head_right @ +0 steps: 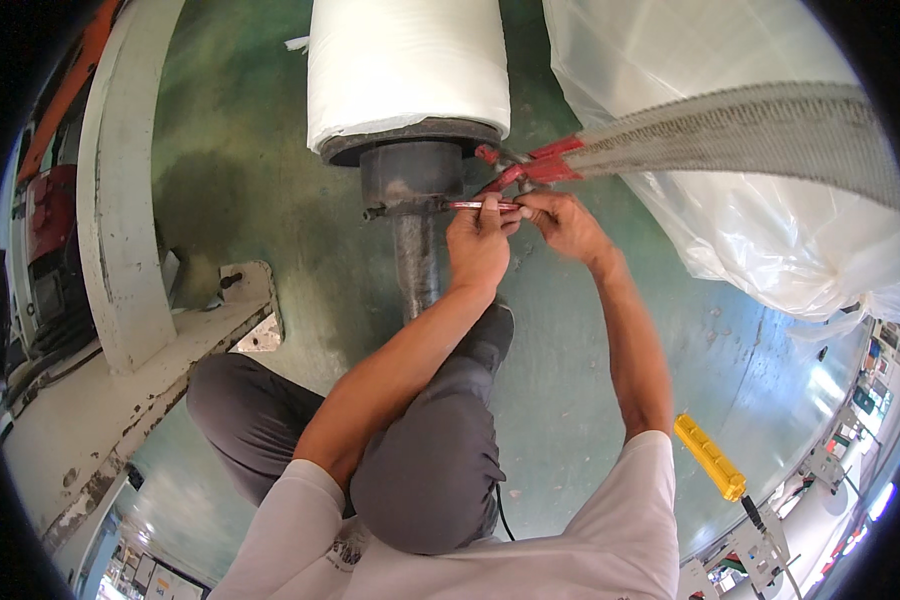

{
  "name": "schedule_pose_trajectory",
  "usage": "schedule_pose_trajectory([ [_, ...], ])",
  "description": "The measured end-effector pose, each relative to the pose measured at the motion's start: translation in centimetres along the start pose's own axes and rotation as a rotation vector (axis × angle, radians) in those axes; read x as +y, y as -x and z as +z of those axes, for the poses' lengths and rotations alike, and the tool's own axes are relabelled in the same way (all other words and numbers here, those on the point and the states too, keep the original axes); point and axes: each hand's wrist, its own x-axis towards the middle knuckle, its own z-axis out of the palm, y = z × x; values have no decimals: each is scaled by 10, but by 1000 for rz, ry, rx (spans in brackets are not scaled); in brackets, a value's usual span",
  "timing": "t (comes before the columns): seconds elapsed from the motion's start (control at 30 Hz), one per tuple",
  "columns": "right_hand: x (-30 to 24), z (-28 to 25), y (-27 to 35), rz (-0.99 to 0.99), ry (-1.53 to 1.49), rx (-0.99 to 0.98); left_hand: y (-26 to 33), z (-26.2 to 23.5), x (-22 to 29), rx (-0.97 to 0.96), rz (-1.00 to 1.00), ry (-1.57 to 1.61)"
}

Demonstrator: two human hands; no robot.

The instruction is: The person uses a hex key to turn bolts on a circular metal hub at the end of a large roll of white material. They move the tool between different bolts on the hub, applying pressure to turn them.

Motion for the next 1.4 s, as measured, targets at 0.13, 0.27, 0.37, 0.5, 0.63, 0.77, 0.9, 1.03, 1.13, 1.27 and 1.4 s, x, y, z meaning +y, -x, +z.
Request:
schedule_pose_trajectory([
  [0.13,32,4,-11,37,-31,-57,-14,4,-7,-1,28,-136],
  [0.27,33,8,-25,86,-115,-50,-37,-4,-5,31,-8,-104],
  [0.37,25,6,-14,53,-123,40,-15,3,6,47,-23,64],
  [0.5,23,20,9,-17,-181,125,-3,-9,5,-65,-3,-39],
  [0.63,26,32,13,60,-235,105,-7,-18,-3,-95,94,-267],
  [0.77,26,37,15,80,-271,63,-12,-26,-11,-128,154,-468],
  [0.9,20,55,35,139,-324,117,-3,-32,-4,-146,164,-580],
  [1.03,4,45,27,246,-392,97,-11,-29,2,-113,103,-532],
  [1.13,23,19,13,185,-291,52,-14,-14,3,-102,47,-454],
  [1.27,28,17,2,154,-301,-38,-20,-15,-4,-68,52,-424],
  [1.4,22,36,21,162,-353,-19,1,-27,-6,-76,68,-288],
])
